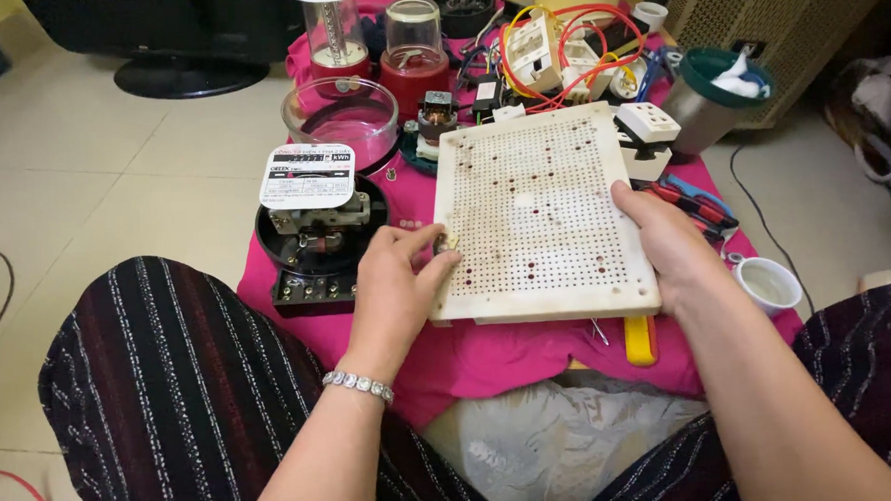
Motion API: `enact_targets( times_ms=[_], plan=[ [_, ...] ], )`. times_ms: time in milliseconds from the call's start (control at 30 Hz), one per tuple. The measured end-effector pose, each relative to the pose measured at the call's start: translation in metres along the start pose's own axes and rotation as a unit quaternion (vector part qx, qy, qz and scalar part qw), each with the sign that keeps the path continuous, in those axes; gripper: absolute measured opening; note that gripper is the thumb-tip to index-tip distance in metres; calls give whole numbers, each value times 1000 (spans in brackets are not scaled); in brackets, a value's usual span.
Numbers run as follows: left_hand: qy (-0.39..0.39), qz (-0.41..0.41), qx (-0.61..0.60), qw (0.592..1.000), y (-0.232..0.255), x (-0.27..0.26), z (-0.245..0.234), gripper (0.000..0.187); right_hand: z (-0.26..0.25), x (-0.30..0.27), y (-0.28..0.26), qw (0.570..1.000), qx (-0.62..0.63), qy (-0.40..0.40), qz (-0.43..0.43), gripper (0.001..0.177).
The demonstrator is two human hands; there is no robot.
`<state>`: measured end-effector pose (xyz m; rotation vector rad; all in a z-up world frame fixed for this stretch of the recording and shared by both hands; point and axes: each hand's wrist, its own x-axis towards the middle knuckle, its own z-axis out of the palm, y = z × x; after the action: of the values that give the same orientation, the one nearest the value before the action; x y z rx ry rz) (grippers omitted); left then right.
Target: The person uses a screwdriver to unscrew and remove a component from a white perforated board. They then lift the board to inspect the underside and use the screwdriver to point at specific holes.
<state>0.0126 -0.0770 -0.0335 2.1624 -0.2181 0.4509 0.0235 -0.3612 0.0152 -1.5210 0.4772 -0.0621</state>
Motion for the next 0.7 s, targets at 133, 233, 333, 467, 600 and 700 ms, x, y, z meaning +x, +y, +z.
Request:
enact_targets(
  times_ms=[133,233,333,467,600,700],
  plan=[
    [-25,-32,-11,999,-8,1,4,29,1,-7,-1,1000,-22,7,-16,49],
    [-42,-39,-5,998,0,-1,-1,29,3,-11,1,1000,-25,6,-11,47],
    [-48,-67,5,997,3,-1,-6,28,1,6,16,1000,-10,-10,-13,50],
    [-16,-100,1,995,-5,0,-5,35,4,16,24,999,-11,-18,-47,49],
    [-12,-178,-24,984,-4,2,-7,29,12,19,29,998,-10,-25,-60,42],
    [-11,-216,-64,974,-20,6,4,27,6,22,33,998,-2,-24,-50,45]
  ],
)
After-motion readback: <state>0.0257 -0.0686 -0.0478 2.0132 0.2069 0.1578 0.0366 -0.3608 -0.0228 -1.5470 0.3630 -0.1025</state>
